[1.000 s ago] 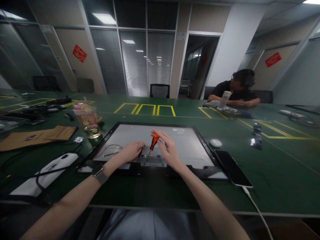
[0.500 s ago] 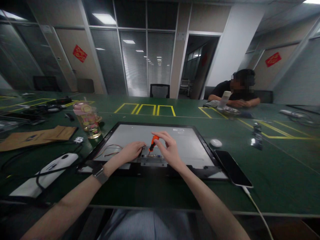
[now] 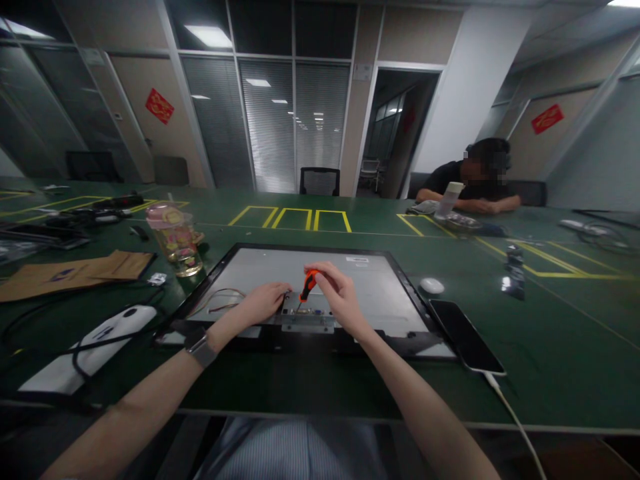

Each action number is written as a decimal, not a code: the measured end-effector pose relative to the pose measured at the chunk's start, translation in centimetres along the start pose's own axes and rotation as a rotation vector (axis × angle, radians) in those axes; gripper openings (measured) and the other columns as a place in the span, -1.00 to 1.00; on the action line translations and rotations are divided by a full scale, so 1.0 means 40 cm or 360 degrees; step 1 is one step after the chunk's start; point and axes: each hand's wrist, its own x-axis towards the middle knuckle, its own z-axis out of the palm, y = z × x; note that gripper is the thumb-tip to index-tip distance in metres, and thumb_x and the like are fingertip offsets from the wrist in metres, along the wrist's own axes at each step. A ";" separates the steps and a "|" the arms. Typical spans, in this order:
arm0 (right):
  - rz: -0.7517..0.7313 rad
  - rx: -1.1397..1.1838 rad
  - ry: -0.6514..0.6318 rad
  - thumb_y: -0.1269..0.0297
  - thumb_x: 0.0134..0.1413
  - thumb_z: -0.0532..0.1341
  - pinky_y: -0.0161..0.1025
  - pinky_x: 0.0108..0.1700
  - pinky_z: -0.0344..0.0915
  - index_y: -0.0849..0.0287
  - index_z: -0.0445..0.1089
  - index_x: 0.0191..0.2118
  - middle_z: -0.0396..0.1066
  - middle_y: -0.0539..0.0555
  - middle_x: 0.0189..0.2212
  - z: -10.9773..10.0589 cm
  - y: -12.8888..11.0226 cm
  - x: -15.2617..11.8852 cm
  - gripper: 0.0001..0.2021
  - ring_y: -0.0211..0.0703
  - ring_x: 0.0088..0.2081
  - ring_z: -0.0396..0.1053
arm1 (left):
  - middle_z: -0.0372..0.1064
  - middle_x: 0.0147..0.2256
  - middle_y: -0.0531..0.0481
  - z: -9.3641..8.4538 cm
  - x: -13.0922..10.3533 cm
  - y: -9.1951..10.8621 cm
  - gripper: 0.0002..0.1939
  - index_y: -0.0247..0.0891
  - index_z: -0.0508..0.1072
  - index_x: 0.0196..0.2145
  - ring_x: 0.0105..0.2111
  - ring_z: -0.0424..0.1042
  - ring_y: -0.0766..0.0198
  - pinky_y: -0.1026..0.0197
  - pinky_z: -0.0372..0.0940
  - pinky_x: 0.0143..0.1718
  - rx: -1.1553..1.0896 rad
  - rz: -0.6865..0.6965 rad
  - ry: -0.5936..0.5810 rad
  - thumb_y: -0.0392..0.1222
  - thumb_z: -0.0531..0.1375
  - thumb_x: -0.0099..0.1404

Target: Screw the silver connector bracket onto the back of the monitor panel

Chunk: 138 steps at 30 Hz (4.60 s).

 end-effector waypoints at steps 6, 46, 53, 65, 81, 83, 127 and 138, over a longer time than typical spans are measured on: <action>0.0077 0.0235 -0.0105 0.15 0.11 0.30 -0.16 -0.20 0.41 0.05 0.55 -0.28 0.39 0.07 -0.26 -0.008 0.010 0.003 -0.87 -0.13 -0.21 0.41 | 0.49 -0.15 -0.17 0.002 0.000 -0.002 -0.68 -0.24 0.40 -0.04 -0.14 0.49 0.09 0.11 0.32 -0.11 -0.0027 -0.0003 0.0000 -0.34 -0.05 0.37; 0.0147 0.0271 -0.0106 0.17 0.19 0.24 -0.19 -0.09 0.39 0.01 0.52 -0.13 0.48 0.06 -0.21 -0.002 0.028 0.000 -0.82 -0.16 -0.16 0.46 | 0.49 -0.10 -0.15 -0.004 -0.002 0.001 -0.66 -0.23 0.39 0.00 -0.09 0.48 0.08 0.11 0.32 -0.08 0.0019 0.0010 -0.0010 -0.34 -0.06 0.38; 0.0109 0.0202 -0.0198 0.18 0.31 0.10 0.02 0.15 0.29 -0.03 0.41 0.08 0.53 0.08 -0.07 -0.003 0.003 0.003 -0.71 -0.08 0.01 0.46 | 0.46 -0.01 -0.18 -0.006 -0.001 0.005 -0.65 -0.26 0.39 0.03 -0.01 0.44 0.07 0.09 0.28 0.02 0.0015 -0.0001 -0.0022 -0.33 -0.07 0.39; -0.0102 -0.0176 0.0036 0.22 0.22 0.19 -0.04 0.03 0.34 0.00 0.49 -0.01 0.41 0.13 -0.12 0.002 0.008 0.000 -0.75 -0.06 -0.07 0.40 | 0.48 -0.08 -0.17 -0.008 -0.003 0.006 -0.66 -0.24 0.39 0.01 -0.07 0.47 0.10 0.11 0.31 -0.04 0.0026 0.0004 -0.0009 -0.35 -0.05 0.38; -0.0120 -0.0169 -0.0047 0.28 0.30 0.08 -0.05 0.05 0.33 -0.02 0.44 0.06 0.41 0.12 -0.04 0.001 0.007 -0.004 -0.70 -0.07 -0.01 0.41 | 0.48 -0.09 -0.17 -0.009 -0.003 0.008 -0.68 -0.24 0.39 -0.01 -0.09 0.48 0.10 0.12 0.31 -0.07 0.0061 -0.0005 -0.0017 -0.34 -0.05 0.39; -0.0109 -0.0095 -0.0096 0.30 0.31 0.06 -0.03 0.09 0.32 -0.05 0.37 0.13 0.42 0.11 0.01 0.002 0.005 -0.005 -0.66 -0.06 0.03 0.41 | 0.48 -0.08 -0.17 -0.008 -0.002 0.008 -0.69 -0.24 0.39 -0.01 -0.09 0.48 0.10 0.12 0.30 -0.07 0.0057 -0.0001 -0.0014 -0.33 -0.05 0.39; -0.0021 -0.0048 -0.0119 0.22 0.29 0.11 -0.05 0.02 0.34 -0.06 0.38 0.13 0.46 0.09 -0.12 0.006 0.010 -0.004 -0.67 -0.10 -0.09 0.43 | 0.47 -0.07 -0.17 -0.005 0.000 0.004 -0.68 -0.23 0.39 -0.01 -0.08 0.47 0.09 0.11 0.30 -0.05 0.0016 0.0001 -0.0014 -0.33 -0.05 0.39; 0.0176 0.0282 0.0060 0.02 0.11 0.27 -0.13 -0.15 0.40 0.06 0.53 -0.28 0.43 0.07 -0.31 0.008 0.025 0.002 -0.77 -0.11 -0.24 0.43 | 0.48 -0.10 -0.13 0.003 0.000 -0.001 -0.68 -0.19 0.39 -0.02 -0.08 0.47 0.13 0.13 0.29 -0.04 -0.0015 -0.0019 -0.0008 -0.34 -0.05 0.38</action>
